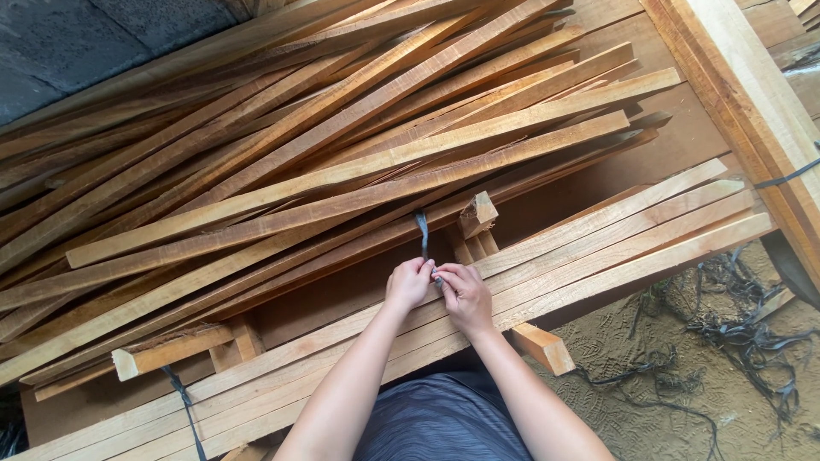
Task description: Bundling thin wood planks together using plastic straps and a manual strapping tool.
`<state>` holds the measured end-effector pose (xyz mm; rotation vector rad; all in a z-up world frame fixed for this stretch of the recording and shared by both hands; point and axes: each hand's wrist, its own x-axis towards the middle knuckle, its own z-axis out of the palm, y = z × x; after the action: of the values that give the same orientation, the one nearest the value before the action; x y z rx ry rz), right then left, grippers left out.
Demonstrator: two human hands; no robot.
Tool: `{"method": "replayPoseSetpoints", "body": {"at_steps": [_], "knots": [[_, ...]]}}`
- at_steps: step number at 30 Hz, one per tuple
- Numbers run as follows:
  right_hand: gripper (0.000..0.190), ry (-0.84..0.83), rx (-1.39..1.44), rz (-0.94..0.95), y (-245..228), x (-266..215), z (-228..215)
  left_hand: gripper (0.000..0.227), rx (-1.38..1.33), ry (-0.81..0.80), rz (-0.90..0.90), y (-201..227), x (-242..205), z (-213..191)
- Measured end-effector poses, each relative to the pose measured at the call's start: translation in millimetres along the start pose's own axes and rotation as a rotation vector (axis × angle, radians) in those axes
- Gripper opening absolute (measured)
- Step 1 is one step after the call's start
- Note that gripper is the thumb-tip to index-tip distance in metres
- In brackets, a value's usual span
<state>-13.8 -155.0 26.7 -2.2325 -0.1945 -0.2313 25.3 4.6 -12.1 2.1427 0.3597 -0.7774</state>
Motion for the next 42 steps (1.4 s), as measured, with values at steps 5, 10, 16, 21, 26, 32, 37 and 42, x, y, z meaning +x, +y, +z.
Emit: {"method": "replayPoseSetpoints", "body": {"at_steps": [5,10,16,21,26,32,37,42], "knots": [[0.011,0.061,0.030,0.008,-7.7,4.2,-5.0,0.041,0.111,0.120,0.057,36.2,-23.2,1.5],[0.008,0.005,-0.001,-0.008,0.5,-14.4,-9.8,0.038,0.181,0.268,0.088,36.2,-27.1,13.7],[0.006,-0.119,-0.288,-0.073,-3.7,-22.2,-13.7,0.030,0.370,0.431,0.095,17.4,-10.3,39.6],[0.007,-0.116,-0.216,-0.101,0.7,-23.1,-13.7,0.026,0.416,0.445,0.080,4.0,-1.2,49.1],[0.007,-0.076,-0.221,-0.125,-9.3,-12.9,-17.2,0.031,0.328,0.371,0.020,30.5,-14.1,32.7],[0.006,-0.027,-0.191,-0.136,-13.5,-11.4,-15.3,0.040,0.224,0.241,-0.074,42.9,-21.3,21.4],[0.009,-0.031,-0.179,-0.128,-13.7,-11.8,-16.8,0.040,0.175,0.284,-0.067,41.9,-19.9,22.7],[0.008,-0.010,-0.185,-0.122,-10.1,-15.3,-12.4,0.045,0.234,0.215,-0.110,58.0,-33.0,10.8]]}}
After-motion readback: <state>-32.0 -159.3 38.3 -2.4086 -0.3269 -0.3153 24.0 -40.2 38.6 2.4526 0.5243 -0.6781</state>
